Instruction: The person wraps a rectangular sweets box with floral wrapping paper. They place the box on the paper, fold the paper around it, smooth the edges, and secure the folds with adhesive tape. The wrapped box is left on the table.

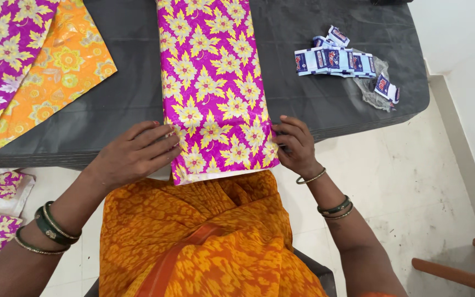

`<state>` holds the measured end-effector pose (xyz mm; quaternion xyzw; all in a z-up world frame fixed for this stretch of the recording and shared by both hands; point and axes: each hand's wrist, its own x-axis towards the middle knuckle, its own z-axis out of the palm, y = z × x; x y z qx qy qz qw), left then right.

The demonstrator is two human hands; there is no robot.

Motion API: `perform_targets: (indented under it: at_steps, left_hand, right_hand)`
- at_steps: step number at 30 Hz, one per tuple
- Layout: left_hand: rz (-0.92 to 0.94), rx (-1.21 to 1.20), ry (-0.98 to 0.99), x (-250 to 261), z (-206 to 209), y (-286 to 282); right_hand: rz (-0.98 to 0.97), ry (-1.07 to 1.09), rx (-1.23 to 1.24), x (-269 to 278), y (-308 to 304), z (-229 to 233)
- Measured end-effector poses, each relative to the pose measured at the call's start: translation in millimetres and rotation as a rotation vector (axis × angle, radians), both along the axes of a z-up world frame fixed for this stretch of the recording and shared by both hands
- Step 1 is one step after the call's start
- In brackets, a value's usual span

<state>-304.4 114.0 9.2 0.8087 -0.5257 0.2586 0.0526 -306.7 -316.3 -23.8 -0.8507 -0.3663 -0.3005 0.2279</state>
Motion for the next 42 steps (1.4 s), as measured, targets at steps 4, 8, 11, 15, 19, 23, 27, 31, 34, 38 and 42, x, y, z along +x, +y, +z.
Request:
perform_targets:
  at_steps: [4, 8, 11, 15, 19, 23, 27, 31, 34, 38, 42]
  left_hand:
    - [0.007, -0.02, -0.005, -3, 4, 1]
    - [-0.009, -0.002, -0.037, -4, 4, 0]
    - [-0.047, 0.017, -0.049, -7, 2, -2]
    - [-0.039, 0.056, -0.065, -10, 4, -2]
    - [-0.038, 0.08, -0.064, -11, 7, 0]
    - [-0.072, 0.141, -0.003, -8, 11, -1]
    - [-0.075, 0.043, 0.147, -9, 17, -1]
    - [0.002, -0.044, 0.375, -9, 21, -7]
    - [-0.018, -0.066, 0.417, -6, 23, -14]
    - [-0.065, -0.116, 0.301, -5, 23, -14]
    - [-0.057, -0.135, 0.333, -5, 21, -13]
  right_hand:
    - [-0.02, -0.014, -0.112, -9, -8, 3]
    - [0.01, -0.148, -0.17, -15, -8, 6]
    - [0.008, -0.201, -0.217, -17, -4, 9]
    - [0.026, -0.18, -0.23, -14, 1, 16]
    - [0.066, -0.093, -0.209, -13, 6, 19]
    - [0.121, 0.025, -0.178, -8, 8, 24]
    - [0.126, 0.135, -0.159, -1, 6, 28]
    - [0.033, 0.641, 0.161, 4, 5, 32]
    - [0.112, 0.355, -0.056, 6, 9, 37]
    - [0.137, 0.286, -0.132, 2, 16, 44]
    - [0.148, 0.267, -0.182, -2, 20, 49]
